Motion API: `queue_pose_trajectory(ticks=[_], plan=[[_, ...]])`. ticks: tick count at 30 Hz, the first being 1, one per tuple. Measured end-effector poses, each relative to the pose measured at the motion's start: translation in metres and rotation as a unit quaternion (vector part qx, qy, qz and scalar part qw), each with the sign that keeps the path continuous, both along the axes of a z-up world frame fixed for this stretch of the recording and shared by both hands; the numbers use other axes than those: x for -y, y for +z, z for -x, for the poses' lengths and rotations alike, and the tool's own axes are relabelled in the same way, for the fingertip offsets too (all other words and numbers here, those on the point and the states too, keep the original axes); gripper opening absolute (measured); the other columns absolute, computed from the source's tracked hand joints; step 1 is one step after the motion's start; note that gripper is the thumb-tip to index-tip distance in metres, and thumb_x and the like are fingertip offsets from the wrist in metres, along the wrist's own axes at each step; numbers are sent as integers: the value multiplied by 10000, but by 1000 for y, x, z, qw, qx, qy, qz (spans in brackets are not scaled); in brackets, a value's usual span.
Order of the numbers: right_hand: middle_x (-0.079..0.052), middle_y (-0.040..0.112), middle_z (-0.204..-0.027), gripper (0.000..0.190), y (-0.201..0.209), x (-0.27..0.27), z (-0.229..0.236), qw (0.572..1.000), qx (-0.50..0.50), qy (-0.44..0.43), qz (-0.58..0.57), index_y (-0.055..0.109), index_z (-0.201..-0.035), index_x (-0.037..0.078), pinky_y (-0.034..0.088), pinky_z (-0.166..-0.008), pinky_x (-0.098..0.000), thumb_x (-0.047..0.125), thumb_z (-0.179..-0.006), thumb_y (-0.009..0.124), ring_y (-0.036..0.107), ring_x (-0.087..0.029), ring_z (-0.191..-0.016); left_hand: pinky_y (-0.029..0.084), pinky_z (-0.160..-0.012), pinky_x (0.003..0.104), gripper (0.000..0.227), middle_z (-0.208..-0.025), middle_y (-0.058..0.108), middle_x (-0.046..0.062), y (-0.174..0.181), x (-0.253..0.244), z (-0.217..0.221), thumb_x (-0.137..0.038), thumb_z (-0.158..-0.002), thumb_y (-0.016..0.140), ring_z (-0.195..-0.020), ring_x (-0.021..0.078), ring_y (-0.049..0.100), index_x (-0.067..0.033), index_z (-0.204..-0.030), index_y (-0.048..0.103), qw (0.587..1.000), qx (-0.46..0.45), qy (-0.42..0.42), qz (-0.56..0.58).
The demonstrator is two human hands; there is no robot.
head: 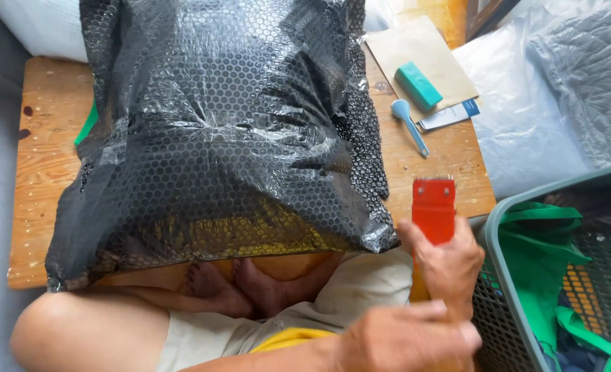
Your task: Sealing a black bubble mailer with clear tape using a handheld tape dispenser on a wooden workbench.
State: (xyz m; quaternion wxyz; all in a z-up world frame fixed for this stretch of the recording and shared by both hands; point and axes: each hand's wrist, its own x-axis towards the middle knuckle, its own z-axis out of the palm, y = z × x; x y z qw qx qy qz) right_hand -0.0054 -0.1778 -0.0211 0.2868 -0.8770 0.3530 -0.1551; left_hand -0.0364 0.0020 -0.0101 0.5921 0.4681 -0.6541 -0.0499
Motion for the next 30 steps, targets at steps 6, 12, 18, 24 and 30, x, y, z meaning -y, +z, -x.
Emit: queue_pose_trajectory(ticks=[6, 12, 18, 24, 30], plan=[[-256, 692, -837, 687, -93, 100, -62, 939, -59, 48, 336, 557, -1057, 26, 456, -798, -561, 661, -928, 784, 656, -494, -785, 523, -1129, 518, 582, -1335, 631, 305, 56, -46, -80, -243, -1071, 536, -1246, 393, 648, 80, -1520, 356, 798, -575, 133, 125], [-276, 744, -953, 624, -121, 128, -79, 928, -169, 4, 332, 573, -1130, 23, 419, -857, -556, 592, -939, 745, 696, -487, -922, 491, -1121, 522, 766, -1448, 526, 367, 48, -89, -107, -511, -1018, 449, -1316, 494, 571, 45, -1537, 351, 728, -638, 165, 187], [-215, 730, -1104, 380, 6, 12, -75, 944, 131, 149, 263, 741, -1226, -54, 474, -910, -494, 197, -992, 905, 623, -391, -983, 496, -1126, 511, 804, -1453, 540, 338, 50, -109, -117, -560, -1011, 424, -1314, 462, 594, 34, -1546, 340, 761, -595, 202, 158], [-106, 705, -1179, 157, 67, -117, -103, 855, 199, 376, -298, 728, -1105, 47, 535, -947, -271, 114, -988, 646, 652, -181, -1132, 495, -1179, 529, 920, -1492, 541, 265, 60, -128, -118, -704, -1026, 437, -1358, 385, 604, -56, -1619, 165, 849, -434, 284, 98], [-117, 620, -1368, 177, 78, -157, -116, 799, 148, 441, -380, 740, -1101, 101, 559, -977, -381, 194, -969, 667, 600, -226, -1295, 500, -1210, 554, 817, -1551, 505, 278, 45, -149, -117, -764, -1122, 340, -1444, 412, 558, -166, -1645, 153, 884, -284, 365, 72]])
